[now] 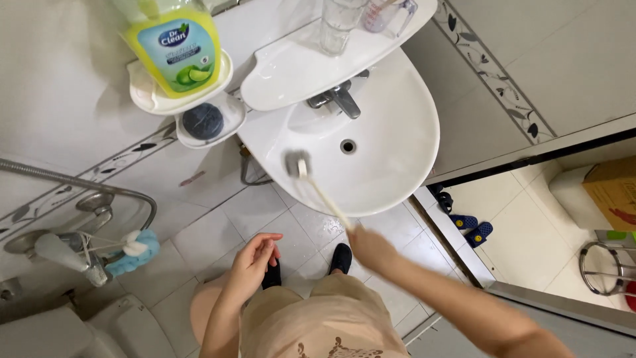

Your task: Scrubbing the sink, floor, and fixtures in a bathroom.

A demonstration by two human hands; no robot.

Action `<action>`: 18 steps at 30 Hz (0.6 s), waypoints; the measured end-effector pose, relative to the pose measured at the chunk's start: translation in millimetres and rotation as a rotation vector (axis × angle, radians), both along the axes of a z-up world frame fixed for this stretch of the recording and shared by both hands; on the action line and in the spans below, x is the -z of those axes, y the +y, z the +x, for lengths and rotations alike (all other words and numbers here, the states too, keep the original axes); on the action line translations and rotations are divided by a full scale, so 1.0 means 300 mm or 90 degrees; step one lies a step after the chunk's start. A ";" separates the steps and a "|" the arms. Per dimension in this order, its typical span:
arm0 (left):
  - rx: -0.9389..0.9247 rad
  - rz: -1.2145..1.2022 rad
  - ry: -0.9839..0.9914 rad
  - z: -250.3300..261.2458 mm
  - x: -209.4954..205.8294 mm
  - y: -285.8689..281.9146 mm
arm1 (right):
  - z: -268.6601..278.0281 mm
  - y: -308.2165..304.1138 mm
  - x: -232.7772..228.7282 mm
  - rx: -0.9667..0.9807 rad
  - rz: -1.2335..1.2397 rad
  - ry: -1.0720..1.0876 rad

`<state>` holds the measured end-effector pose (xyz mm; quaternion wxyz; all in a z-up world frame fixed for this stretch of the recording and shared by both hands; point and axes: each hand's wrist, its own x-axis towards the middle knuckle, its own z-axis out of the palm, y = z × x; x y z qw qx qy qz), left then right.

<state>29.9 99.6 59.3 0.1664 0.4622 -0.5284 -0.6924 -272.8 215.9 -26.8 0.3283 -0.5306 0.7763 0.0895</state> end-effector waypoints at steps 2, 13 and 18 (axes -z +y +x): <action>0.016 0.005 -0.002 -0.005 -0.004 0.009 | -0.211 -0.038 0.273 -0.133 -0.039 0.138; 0.010 -0.002 -0.040 0.012 -0.056 -0.013 | -0.420 -0.161 0.605 -0.205 -0.045 0.308; -0.008 0.011 -0.003 0.030 0.007 0.036 | -0.025 -0.315 0.243 0.184 -0.027 -0.156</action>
